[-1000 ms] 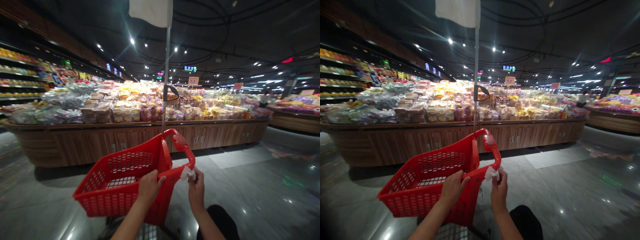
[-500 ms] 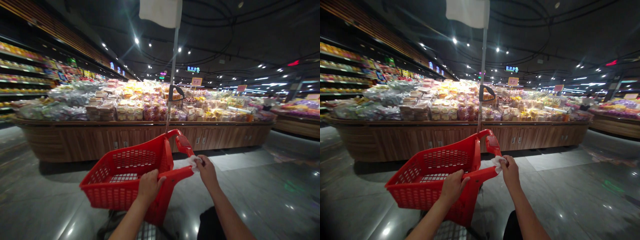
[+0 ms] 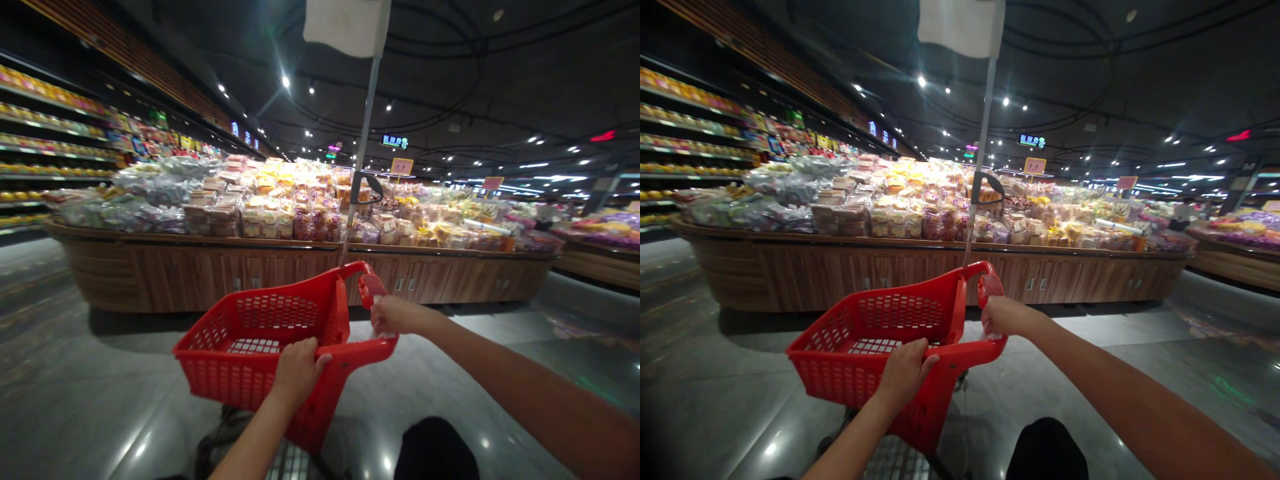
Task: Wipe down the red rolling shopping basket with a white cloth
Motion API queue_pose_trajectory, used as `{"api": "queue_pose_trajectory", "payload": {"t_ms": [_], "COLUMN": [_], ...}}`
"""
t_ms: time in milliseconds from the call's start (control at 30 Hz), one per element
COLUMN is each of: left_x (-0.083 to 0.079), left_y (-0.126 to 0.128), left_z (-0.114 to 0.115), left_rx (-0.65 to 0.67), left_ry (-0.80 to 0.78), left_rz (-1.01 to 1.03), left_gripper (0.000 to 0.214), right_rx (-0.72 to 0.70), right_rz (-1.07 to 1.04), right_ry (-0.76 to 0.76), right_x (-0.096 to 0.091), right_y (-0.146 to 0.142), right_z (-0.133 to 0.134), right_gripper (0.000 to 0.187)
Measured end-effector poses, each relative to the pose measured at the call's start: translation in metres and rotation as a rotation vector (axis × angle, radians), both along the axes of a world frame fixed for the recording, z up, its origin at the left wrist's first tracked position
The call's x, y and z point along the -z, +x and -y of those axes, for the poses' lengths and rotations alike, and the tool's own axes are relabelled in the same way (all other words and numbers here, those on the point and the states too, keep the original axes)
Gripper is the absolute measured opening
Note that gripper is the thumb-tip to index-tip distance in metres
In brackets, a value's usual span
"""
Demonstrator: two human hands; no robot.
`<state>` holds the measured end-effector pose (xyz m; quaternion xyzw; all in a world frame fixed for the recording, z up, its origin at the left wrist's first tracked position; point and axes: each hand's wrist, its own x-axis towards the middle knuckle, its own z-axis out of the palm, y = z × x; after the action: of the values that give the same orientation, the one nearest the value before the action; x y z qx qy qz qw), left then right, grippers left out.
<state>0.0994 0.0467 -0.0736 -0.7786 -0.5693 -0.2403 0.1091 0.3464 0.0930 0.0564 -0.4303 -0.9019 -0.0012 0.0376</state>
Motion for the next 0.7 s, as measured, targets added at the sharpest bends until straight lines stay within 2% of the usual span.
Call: {"api": "queue_pose_trajectory", "payload": {"t_ms": [100, 267, 367, 533, 700], "left_x": [0.0, -0.001, -0.001, -0.001, 0.001], "left_y": [-0.001, 0.001, 0.002, 0.002, 0.0], "left_z": [0.001, 0.0, -0.001, -0.002, -0.002], "left_rx": [0.003, 0.002, -0.001, 0.003, 0.008], "left_ry": [-0.006, -0.014, -0.016, -0.014, -0.003], "left_rz": [0.003, -0.003, -0.004, -0.007, -0.012], "left_gripper": [0.047, 0.046, 0.046, 0.048, 0.046], "right_rx": [-0.089, 0.006, 0.003, 0.016, 0.012], "right_rz": [-0.035, -0.223, -0.226, -0.211, -0.228], "right_ry": [-0.16, -0.072, -0.102, -0.169, -0.123], "right_x": [-0.004, -0.012, -0.008, 0.009, 0.014], "right_y": [-0.003, -0.007, -0.014, -0.048, -0.084], "right_z": [0.003, 0.001, 0.002, 0.007, 0.012], "right_gripper": [0.018, 0.019, 0.023, 0.025, 0.022]}}
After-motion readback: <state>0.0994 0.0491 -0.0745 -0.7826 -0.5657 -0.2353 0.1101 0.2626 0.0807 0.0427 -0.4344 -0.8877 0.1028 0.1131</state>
